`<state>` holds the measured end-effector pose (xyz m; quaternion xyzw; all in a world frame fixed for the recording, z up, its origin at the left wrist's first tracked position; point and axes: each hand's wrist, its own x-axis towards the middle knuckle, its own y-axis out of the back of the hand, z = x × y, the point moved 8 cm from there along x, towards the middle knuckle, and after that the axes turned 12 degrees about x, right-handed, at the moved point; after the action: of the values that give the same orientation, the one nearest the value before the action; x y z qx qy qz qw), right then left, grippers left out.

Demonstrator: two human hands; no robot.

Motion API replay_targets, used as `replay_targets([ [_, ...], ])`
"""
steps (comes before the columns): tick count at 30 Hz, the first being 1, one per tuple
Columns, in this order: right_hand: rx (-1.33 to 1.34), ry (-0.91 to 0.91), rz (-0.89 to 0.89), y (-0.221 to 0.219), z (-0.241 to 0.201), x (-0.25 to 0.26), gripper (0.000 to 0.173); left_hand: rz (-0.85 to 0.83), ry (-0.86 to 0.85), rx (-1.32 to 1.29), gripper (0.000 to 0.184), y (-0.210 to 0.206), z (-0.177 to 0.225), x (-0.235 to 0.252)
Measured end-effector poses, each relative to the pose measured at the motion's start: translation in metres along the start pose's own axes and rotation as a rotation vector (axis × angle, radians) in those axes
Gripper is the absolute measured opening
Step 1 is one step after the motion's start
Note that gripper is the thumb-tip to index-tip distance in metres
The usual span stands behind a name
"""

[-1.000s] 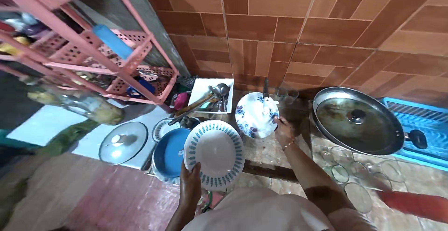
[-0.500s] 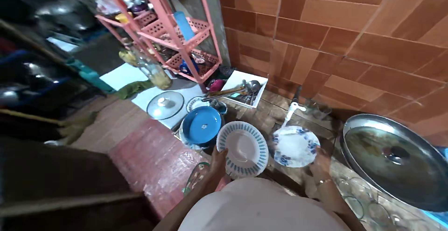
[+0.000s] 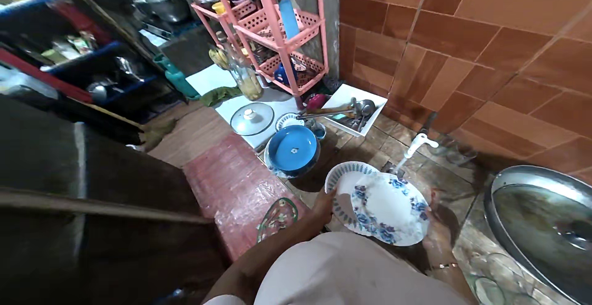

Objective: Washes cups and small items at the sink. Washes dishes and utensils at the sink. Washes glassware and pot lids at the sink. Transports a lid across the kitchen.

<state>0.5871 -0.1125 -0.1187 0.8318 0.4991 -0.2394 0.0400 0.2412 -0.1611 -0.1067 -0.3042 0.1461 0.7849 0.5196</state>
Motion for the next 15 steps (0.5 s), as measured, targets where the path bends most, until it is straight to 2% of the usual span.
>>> replay_targets([
  [4, -0.077, 0.004, -0.132, -0.026, 0.004, -0.01, 0.039, -0.082, -0.029, 0.004, 0.051, -0.009, 0.015, 0.0],
  [6, 0.032, -0.088, -0.202, -0.044, 0.013, -0.017, 0.044, -0.132, -0.048, 0.011, 0.053, -0.016, 0.024, 0.003],
  [8, 0.238, -0.194, -0.293, -0.066, 0.016, -0.029, 0.035, -0.182, -0.074, 0.031, 0.053, -0.024, 0.035, 0.005],
  [10, 0.391, -0.227, -0.379, -0.083, 0.013, -0.038, 0.028, -0.256, -0.114, 0.081, 0.053, -0.028, 0.049, 0.007],
  [13, 0.44, -0.233, -0.387, -0.093, 0.018, -0.043, 0.026, -0.419, -0.183, 0.228, 0.051, -0.021, 0.08, 0.002],
  [15, 0.431, -0.186, -0.36, -0.095, 0.02, -0.052, 0.027, -0.458, -0.301, 0.415, 0.05, 0.0, 0.113, 0.004],
])
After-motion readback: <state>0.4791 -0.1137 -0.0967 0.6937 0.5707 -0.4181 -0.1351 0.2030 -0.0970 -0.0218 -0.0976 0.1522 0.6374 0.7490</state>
